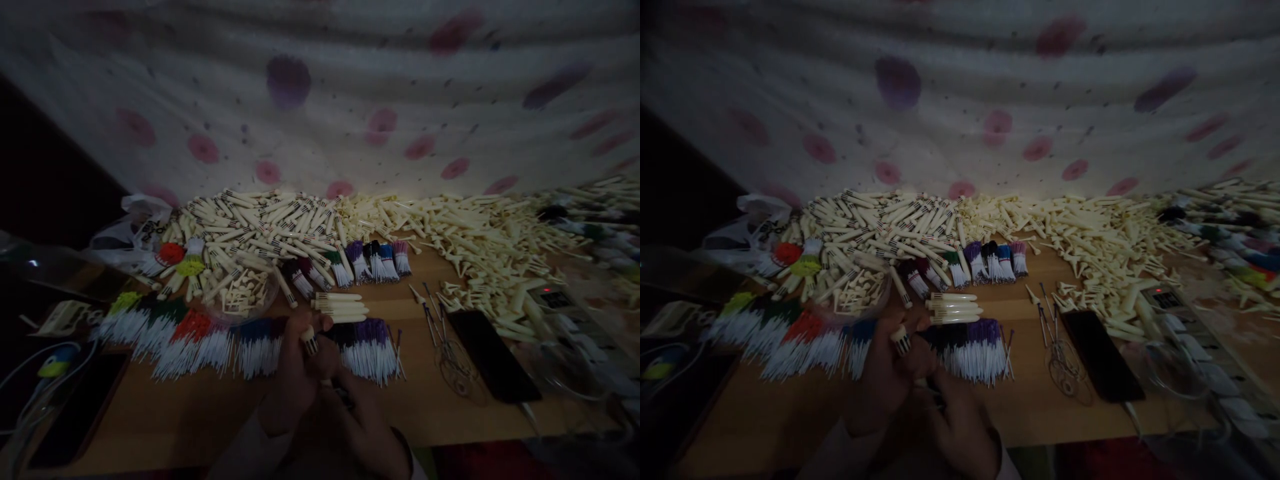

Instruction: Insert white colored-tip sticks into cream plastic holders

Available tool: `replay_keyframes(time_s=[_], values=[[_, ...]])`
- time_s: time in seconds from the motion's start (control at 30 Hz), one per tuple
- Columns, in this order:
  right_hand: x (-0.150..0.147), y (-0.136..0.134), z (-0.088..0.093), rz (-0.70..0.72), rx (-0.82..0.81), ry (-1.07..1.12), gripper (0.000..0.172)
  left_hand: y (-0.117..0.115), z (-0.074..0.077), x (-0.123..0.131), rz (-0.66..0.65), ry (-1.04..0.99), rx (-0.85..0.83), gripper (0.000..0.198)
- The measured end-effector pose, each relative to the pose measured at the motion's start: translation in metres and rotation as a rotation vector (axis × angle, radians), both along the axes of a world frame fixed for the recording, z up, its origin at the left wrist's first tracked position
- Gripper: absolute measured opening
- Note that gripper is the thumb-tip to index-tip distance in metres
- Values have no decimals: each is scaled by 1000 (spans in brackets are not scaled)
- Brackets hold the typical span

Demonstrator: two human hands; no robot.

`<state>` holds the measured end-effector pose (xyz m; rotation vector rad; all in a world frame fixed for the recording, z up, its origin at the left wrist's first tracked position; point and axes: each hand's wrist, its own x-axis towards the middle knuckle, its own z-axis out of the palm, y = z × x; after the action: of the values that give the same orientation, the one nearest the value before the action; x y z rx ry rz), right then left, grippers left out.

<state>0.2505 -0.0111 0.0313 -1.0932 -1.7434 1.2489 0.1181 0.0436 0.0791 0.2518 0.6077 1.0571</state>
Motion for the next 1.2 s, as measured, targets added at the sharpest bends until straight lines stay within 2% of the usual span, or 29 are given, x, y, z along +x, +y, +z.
replay_keyframes(time_s=[0.2, 0.33, 0.47, 0.57, 0.73, 0.9, 1.0, 1.1, 1.2], values=[[4, -3, -11, -121, -17, -35, 35, 1, 3, 2, 19, -35, 2, 56], [5, -5, -18, -194, 5, -27, 40, 0, -5, 7, 31, 29, 104, 56], [3, -3, -12, -117, -52, 6, 39, -6, -14, 11, 74, 156, 137, 54], [3, -2, -6, -78, -94, 32, 36, -11, -16, 9, 118, 202, 194, 51], [4, -3, -8, -106, -62, 18, 37, -14, -18, -1, 24, 33, 253, 39], [4, -4, -11, -144, -122, 18, 46, -13, -24, -1, 26, 22, 249, 37], [3, 0, -11, -149, -121, 21, 46, -9, -19, -4, 40, 13, 223, 47], [2, 3, -10, -124, -86, 0, 41, -1, -9, -9, -68, -70, 135, 64], [1, 2, -10, -60, -80, -19, 37, 4, -3, -13, -127, -93, 71, 56]])
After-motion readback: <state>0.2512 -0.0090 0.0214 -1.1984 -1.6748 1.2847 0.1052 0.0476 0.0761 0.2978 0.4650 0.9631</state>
